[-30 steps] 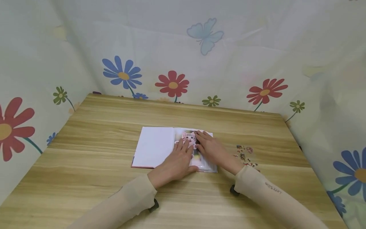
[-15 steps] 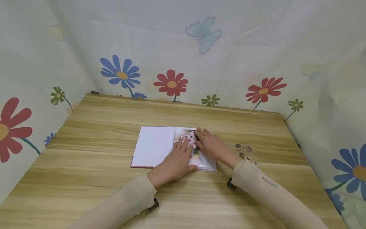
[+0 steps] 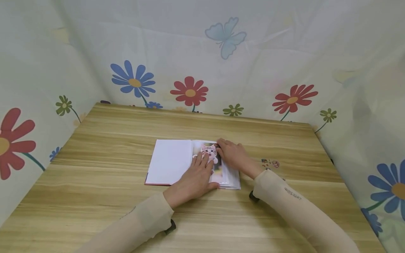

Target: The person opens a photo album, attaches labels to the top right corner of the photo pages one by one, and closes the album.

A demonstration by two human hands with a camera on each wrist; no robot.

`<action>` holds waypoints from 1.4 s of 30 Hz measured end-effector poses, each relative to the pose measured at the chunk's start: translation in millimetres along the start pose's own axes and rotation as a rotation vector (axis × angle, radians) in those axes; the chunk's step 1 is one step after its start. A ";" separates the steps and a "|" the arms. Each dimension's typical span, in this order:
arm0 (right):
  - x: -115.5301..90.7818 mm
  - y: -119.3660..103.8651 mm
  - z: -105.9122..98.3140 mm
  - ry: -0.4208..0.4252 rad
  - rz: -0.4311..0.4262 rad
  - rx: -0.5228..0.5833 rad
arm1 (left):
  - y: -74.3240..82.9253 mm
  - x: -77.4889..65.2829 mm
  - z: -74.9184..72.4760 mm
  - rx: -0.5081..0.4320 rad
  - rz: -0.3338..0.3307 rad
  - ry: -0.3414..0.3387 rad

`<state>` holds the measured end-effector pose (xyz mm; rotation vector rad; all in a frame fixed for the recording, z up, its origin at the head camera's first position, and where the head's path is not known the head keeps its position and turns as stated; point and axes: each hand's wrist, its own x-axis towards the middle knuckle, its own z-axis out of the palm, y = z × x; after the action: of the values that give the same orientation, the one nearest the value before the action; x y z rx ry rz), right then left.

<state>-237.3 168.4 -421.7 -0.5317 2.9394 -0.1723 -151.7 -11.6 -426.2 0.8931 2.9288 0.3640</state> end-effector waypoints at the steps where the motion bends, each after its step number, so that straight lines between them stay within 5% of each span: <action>1: 1.3 0.5 -0.1 -0.002 0.008 0.009 | 0.1 0.0 -0.3 0.000 -0.001 -0.002; 9: -1.3 6.4 -6.4 0.073 0.001 0.134 | 0.5 -0.4 -2.1 -0.017 -0.008 -0.022; 14: -16.5 2.3 -10.0 0.120 -0.082 0.116 | 0.5 -0.4 -2.7 -0.008 -0.012 -0.026; 19: -28.0 -6.6 -5.8 0.059 -0.143 0.075 | 0.2 0.6 -2.3 -0.005 -0.003 -0.006; 42: -15.0 -2.4 -5.5 -0.100 -0.027 0.026 | 1.3 -0.9 -3.2 -0.012 -0.005 -0.022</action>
<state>-223.5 172.0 -414.0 -0.5600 2.8299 -0.1808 -150.6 -11.7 -422.8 0.8827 2.9053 0.3690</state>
